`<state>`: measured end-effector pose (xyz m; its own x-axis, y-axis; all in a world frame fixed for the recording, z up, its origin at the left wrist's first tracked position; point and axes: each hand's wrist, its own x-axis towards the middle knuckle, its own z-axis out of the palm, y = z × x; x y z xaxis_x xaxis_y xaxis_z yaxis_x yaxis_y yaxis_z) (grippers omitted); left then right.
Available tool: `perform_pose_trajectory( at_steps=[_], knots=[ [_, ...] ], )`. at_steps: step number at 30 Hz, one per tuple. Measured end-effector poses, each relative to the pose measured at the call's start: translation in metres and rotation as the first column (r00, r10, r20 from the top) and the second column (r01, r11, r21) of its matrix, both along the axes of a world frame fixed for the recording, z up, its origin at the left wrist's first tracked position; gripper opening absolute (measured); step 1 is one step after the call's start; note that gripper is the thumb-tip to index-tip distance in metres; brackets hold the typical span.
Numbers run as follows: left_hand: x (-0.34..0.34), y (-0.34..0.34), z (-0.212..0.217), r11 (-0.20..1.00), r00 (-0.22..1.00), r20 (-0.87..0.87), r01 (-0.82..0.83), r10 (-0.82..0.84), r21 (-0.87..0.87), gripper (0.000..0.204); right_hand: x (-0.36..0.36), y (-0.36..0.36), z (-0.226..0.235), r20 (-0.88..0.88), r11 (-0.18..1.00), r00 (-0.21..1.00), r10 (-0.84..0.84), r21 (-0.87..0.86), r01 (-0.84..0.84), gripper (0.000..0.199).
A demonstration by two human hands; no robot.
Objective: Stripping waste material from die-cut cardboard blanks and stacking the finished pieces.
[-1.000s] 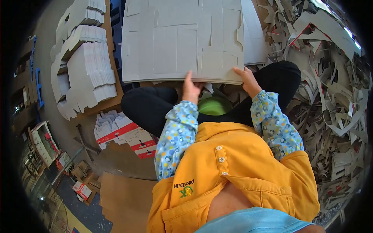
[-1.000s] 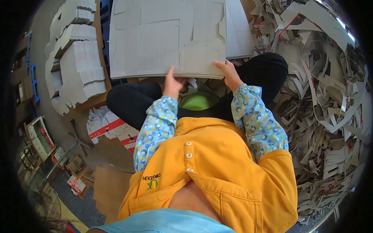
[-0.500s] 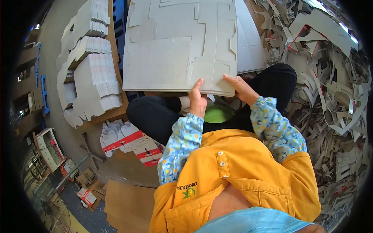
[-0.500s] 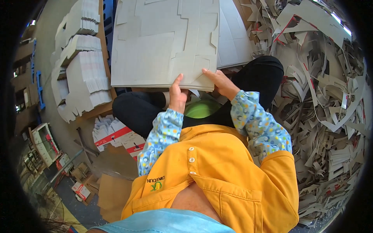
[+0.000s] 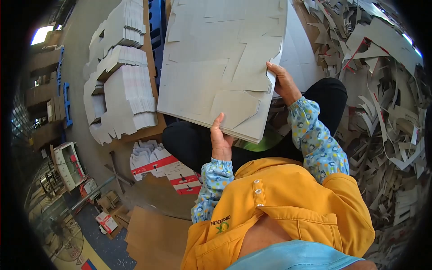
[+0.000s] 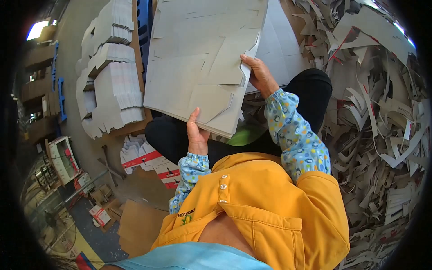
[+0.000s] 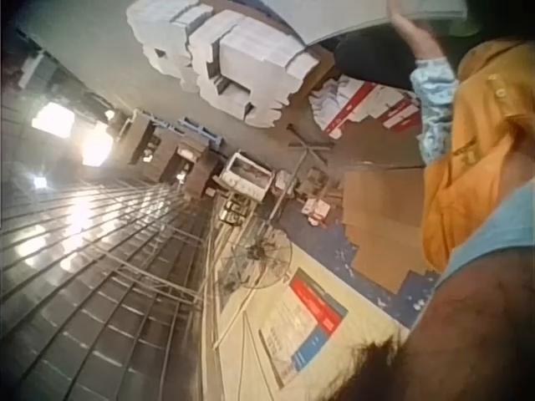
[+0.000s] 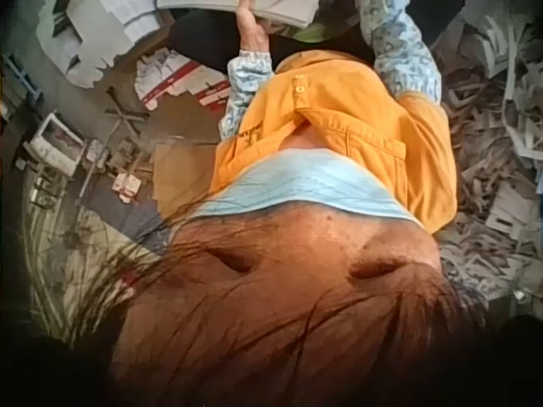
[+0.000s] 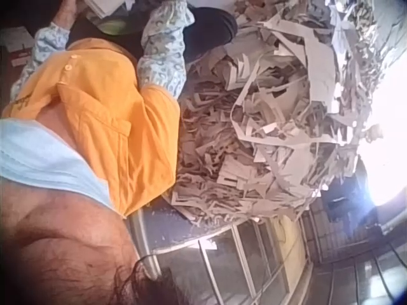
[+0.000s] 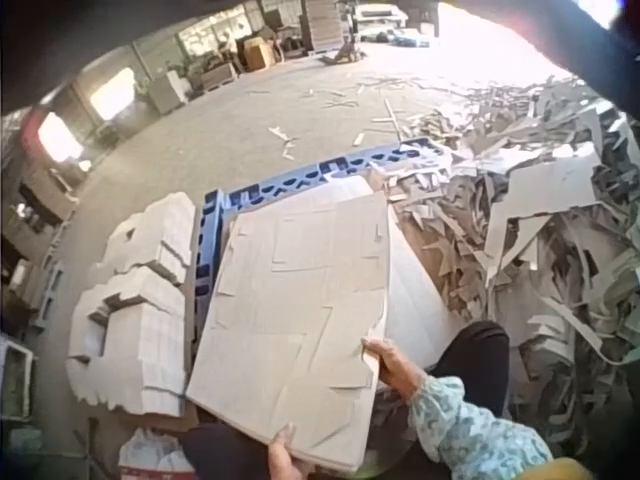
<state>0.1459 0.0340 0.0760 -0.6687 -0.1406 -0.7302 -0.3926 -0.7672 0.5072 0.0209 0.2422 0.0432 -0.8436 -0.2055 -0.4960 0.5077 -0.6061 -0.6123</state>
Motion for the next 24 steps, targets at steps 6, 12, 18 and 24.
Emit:
perform_pose_trajectory(
  at_steps=[6,12,18,24],
  knots=[
    [0.003,-0.019,-0.015,0.995,0.993,-0.118,-0.011,0.022,0.096,0.038,-0.001,-0.004,0.024,-0.214,0.966,0.975,-0.051,-0.259,-0.006,0.033],
    [0.001,-0.012,-0.020,0.998,0.995,-0.096,-0.016,0.023,0.065,0.035,-0.005,0.009,0.023,0.029,0.898,1.000,-0.013,-0.439,0.024,0.038],
    [0.001,-0.032,-0.037,0.896,0.970,-0.168,-0.085,0.173,0.435,0.034,-0.011,0.088,0.050,0.134,0.951,0.949,0.286,-0.163,-0.263,0.037],
    [0.005,-0.022,-0.023,0.941,0.963,-0.233,-0.053,0.137,0.334,0.033,-0.059,0.100,0.082,-0.207,0.981,0.978,0.026,-0.185,-0.065,0.036]
  ],
)
